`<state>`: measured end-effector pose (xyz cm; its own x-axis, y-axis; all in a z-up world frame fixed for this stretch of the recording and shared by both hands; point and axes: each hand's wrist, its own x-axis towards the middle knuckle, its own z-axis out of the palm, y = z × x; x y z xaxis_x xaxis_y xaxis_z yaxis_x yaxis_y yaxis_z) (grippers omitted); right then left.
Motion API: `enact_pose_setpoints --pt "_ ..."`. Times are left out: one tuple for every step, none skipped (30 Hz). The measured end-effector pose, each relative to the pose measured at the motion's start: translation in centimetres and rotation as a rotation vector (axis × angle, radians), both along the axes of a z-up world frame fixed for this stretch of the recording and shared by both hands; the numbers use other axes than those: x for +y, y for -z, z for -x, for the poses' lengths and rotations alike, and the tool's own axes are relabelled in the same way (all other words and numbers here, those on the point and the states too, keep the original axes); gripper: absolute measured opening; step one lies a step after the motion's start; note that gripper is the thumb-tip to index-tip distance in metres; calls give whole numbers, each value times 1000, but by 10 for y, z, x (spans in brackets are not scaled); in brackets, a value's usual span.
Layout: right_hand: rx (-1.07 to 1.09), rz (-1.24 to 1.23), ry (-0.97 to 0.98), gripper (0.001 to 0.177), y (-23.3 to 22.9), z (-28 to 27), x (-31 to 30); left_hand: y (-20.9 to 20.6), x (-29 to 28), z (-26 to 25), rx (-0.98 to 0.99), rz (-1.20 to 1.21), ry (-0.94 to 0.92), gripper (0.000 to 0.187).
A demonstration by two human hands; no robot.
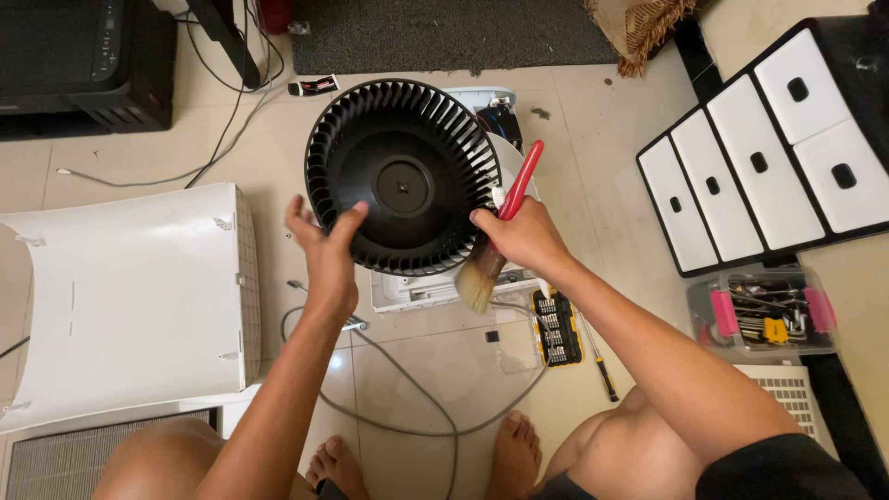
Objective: The person cleans a black fan blade with a brush, then uses a screwdriver to loosen and remove a screw from the fan's central hub. The person places the cleaned blade aside and continues to unscrew the hub.
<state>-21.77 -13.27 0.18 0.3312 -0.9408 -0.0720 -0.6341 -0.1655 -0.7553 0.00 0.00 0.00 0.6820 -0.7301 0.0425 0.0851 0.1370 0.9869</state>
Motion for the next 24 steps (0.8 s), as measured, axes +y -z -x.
enact_pose_setpoints --pt "44 64 -18 47 -5 1 1 4 -4 -9 399 -69 141 61" --pt "41 49 -44 48 -10 2 3 9 -5 -14 417 -23 169 54" --pt "35 33 -69 50 -15 3 5 13 -5 -19 432 23 197 47" --pt "30 18 -95 52 -22 4 7 16 -5 -23 447 70 225 40" --pt "28 -44 -167 54 -29 7 8 16 -5 -26 446 72 220 37" --pt "27 -107 -240 56 -37 11 10 15 -5 -29 445 73 215 35" --pt "26 -170 -315 58 -44 14 11 13 -4 -32 444 76 207 33" --pt "10 -216 -345 52 -51 18 13 10 -2 -33 444 119 217 33" --pt "-4 -261 -371 48 -59 25 14 7 -2 -33 446 163 230 34" --pt "-18 -305 -397 45 -66 30 14 3 -3 -33 447 207 243 34" --pt "-145 -318 -382 40 -71 33 15 -1 -3 -32 404 233 236 37" --pt "-271 -331 -367 36 -77 36 15 -5 -3 -29 360 259 228 40" --pt "-402 -350 -354 34 -80 35 17 -8 -1 -28 313 276 216 44" --pt "-545 -352 -346 32 -81 32 19 -11 1 -25 257 313 222 44" --pt "-686 -355 -337 31 -81 28 20 -12 2 -21 203 348 227 45" --pt "-826 -357 -326 31 -80 23 23 -13 3 -17 148 384 233 45" --pt "-786 -354 -318 32 -75 15 27 -14 5 -13 107 379 241 46" --pt "-747 -352 -310 32 -70 6 31 -15 6 -9 67 373 250 48" --pt "-704 -349 -303 33 -64 -1 35 -15 8 -7 28 369 259 50" --pt "-593 -258 -342 33 -58 -6 37 -16 10 -5 0 364 286 51" --pt "-479 -163 -381 32 -55 -10 36 -17 11 -5 -26 363 312 53" --pt "-364 -68 -419 32 -53 -12 35 -18 12 -3 -52 361 338 56" --pt "-326 14 -367 29 -53 -10 32 -18 14 -2 -115 346 327 57" --pt "-288 96 -314 27 -54 -8 28 -19 16 -1 -179 330 317 58"
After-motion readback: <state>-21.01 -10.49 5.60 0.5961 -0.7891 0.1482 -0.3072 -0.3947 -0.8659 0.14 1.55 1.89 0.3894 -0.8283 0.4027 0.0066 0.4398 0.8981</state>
